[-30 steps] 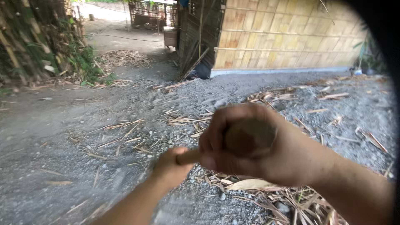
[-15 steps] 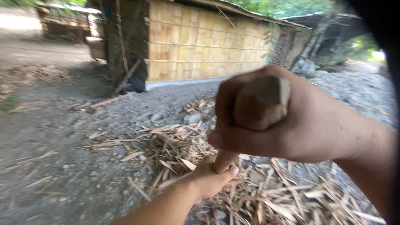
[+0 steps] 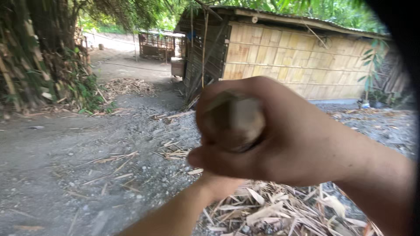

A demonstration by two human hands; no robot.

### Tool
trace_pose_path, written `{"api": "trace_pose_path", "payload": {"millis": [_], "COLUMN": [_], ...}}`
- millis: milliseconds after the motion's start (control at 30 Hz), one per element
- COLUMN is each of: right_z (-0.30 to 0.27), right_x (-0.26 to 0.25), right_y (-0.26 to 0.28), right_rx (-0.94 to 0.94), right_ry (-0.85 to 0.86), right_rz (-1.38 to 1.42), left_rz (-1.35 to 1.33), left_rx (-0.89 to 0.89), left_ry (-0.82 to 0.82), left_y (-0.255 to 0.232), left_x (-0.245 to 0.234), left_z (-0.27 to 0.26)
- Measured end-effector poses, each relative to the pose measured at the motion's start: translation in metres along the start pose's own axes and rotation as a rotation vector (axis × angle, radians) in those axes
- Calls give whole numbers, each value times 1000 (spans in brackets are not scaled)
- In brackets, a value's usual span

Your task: The person uses a wooden mallet to repeatedly pound a pile of dried bamboo leaves and stalks on the dirt ground outdoors.

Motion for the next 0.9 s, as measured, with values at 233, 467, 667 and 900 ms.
{"api": "trace_pose_path", "payload": {"millis": [233,467,667,900], "right_z": [19,-5,-29,-11], "right_x": [36,72,46,47], "right_y": [-59,-89,-66,-52], "right_rx": [143,326,553,532], "right_ry": [45,66,288,224], "right_rz": [341,531,125,-153], "left_rz": [261,251,-97,-359], "left_rx": [-366,-423,-229,9], "left_ry": [-49,94,299,403], "left_y": [76,132,77,6], "left_x": [-108,-76,61,134], "left_z": [-59,-99,-63,-7]}}
Point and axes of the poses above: each hand's wrist, its own z-axis towards the middle knuckle, its own x-axis out of the palm, y = z × x, the point moved 9 cm from there along z, towards the middle knuckle, and after that the axes turned 10 degrees about x, right-handed, at the moved point
